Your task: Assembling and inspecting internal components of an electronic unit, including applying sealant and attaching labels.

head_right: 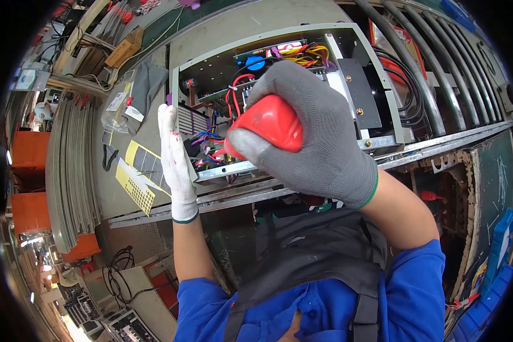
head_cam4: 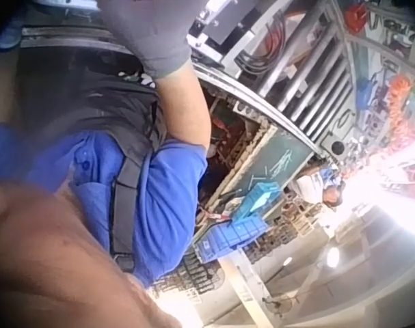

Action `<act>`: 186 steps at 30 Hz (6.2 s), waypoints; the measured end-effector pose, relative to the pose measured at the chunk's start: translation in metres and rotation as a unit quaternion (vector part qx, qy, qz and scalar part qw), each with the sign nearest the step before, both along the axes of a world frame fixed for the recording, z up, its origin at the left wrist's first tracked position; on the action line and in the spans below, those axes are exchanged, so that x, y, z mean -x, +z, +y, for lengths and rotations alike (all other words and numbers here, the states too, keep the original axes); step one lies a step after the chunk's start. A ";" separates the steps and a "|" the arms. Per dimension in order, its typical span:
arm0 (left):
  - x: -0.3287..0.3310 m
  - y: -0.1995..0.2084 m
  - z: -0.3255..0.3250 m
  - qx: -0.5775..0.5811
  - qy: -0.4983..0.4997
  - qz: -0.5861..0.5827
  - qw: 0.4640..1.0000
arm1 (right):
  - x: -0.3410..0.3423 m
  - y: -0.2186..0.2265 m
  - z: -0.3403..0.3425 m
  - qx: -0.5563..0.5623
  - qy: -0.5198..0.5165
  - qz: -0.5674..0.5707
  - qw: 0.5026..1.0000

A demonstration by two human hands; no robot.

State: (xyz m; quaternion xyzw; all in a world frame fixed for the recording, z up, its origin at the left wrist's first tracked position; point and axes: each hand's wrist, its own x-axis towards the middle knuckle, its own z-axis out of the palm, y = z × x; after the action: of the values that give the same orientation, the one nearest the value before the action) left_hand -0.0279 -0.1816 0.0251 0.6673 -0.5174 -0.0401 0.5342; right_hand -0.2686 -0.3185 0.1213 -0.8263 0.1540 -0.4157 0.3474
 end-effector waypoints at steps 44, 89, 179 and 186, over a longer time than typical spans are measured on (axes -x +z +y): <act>0.004 0.000 0.000 0.048 -0.023 0.062 0.997 | 0.034 0.019 0.000 0.018 -0.038 0.030 0.999; 0.010 0.001 0.041 -0.064 0.067 -0.489 0.867 | 0.160 -0.129 -0.062 -0.626 -0.040 -0.495 0.601; -0.011 0.199 -0.288 -0.338 -0.221 -0.350 0.845 | 0.026 0.077 -0.237 -0.072 -0.280 -0.153 0.945; -0.007 0.195 -0.291 -0.330 -0.220 -0.341 0.852 | 0.011 0.082 -0.233 0.012 -0.286 -0.058 0.957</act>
State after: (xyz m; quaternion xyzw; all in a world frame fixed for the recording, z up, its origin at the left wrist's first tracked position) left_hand -0.0214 -0.4725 0.2203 0.6448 -0.7568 -0.0948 0.0495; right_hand -0.2793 -0.5520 0.2036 -0.7261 0.3581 -0.5470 0.2129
